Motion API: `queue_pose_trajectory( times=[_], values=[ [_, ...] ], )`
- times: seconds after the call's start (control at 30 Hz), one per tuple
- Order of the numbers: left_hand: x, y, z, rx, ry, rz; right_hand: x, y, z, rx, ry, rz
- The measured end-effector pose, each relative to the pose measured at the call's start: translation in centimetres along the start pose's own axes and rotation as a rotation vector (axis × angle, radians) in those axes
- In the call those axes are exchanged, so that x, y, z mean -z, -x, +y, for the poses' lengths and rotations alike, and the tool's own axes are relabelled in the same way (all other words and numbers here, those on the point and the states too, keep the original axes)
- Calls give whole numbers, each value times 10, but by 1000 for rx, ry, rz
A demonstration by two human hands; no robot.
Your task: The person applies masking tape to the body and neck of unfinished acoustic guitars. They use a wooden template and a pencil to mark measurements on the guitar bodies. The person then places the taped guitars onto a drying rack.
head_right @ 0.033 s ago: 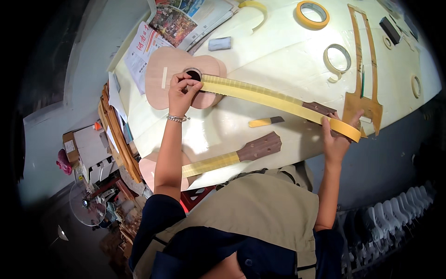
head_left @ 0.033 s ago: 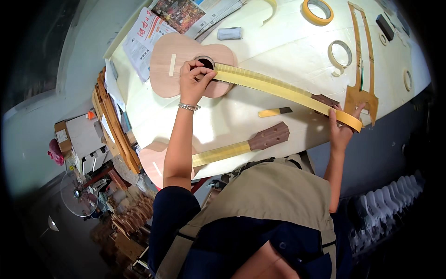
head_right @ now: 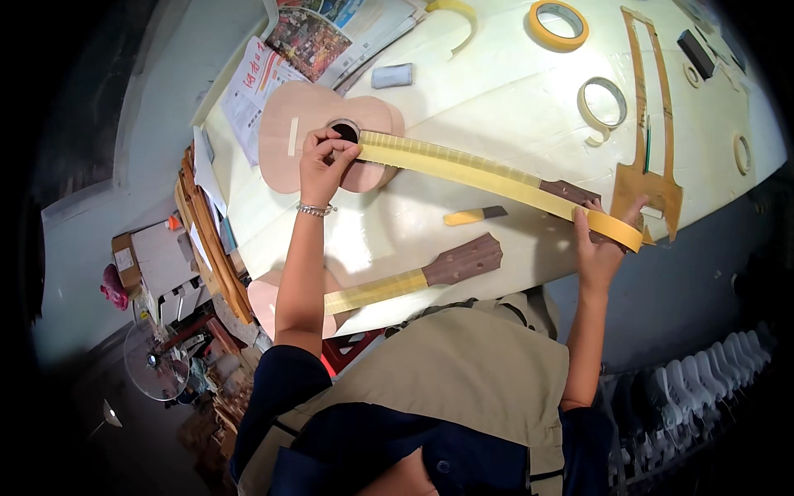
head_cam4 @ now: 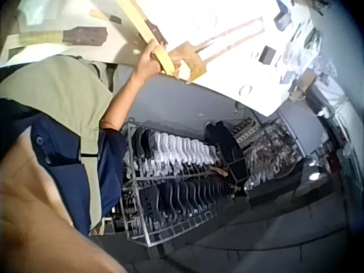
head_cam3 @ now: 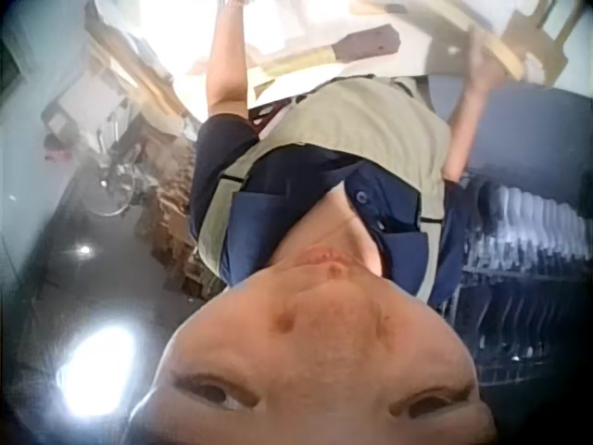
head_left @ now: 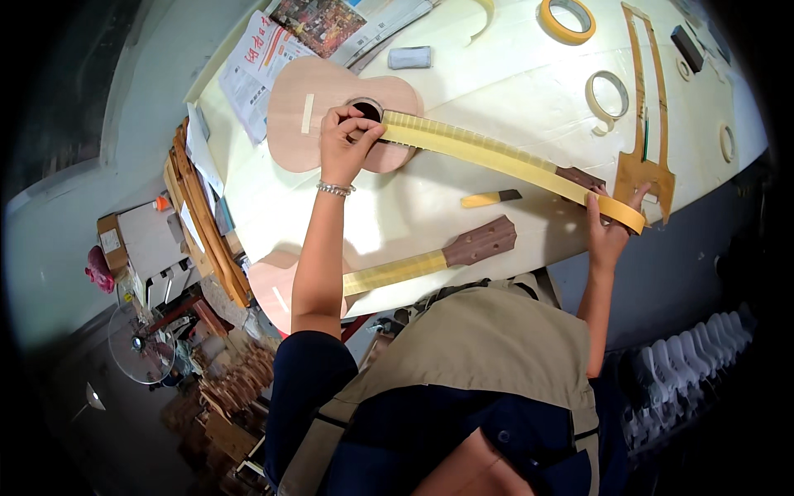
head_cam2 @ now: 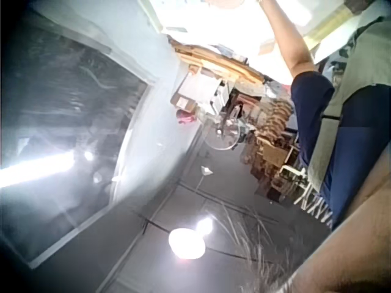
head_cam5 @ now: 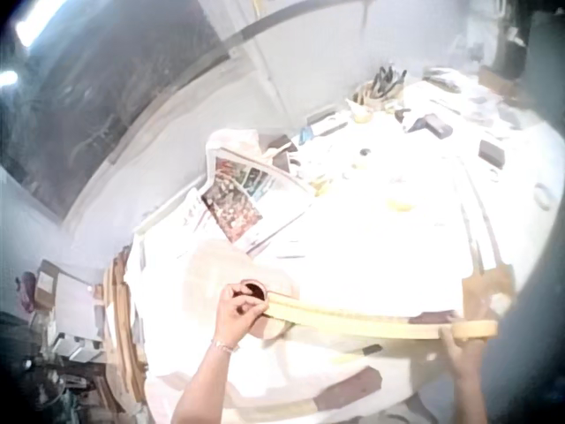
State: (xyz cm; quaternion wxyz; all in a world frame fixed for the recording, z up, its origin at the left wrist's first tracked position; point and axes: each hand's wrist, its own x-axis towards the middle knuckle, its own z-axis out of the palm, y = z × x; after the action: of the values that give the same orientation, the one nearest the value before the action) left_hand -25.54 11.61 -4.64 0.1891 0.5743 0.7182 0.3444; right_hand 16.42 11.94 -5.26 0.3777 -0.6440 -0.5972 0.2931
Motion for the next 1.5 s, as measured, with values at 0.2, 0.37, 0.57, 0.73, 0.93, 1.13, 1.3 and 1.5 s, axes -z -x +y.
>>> queue_pose_trajectory(
  times=[0.2,0.37,0.57,0.73,0.93,1.13,1.3,1.5],
  values=[
    [1,1,3,-22,30,9,-1,0,-3,-73,-174,-10],
    [3,4,-4,-120,-71,-6,-2,-1,-4,-93,-180,-19],
    [-3,11,0,-192,-380,313,-6,2,2,-85,-228,17],
    [-19,46,18,-258,-616,-219,-11,2,0,-99,-257,56],
    [-26,48,22,-286,-754,-176,-16,0,-7,-113,-148,144],
    [-61,58,58,-246,-661,-178,-20,2,5,102,368,145],
    [-148,81,148,-513,-391,-476,-32,1,13,47,276,124],
    [-138,82,127,-550,-128,-437,-31,7,18,38,231,135]
  ],
)
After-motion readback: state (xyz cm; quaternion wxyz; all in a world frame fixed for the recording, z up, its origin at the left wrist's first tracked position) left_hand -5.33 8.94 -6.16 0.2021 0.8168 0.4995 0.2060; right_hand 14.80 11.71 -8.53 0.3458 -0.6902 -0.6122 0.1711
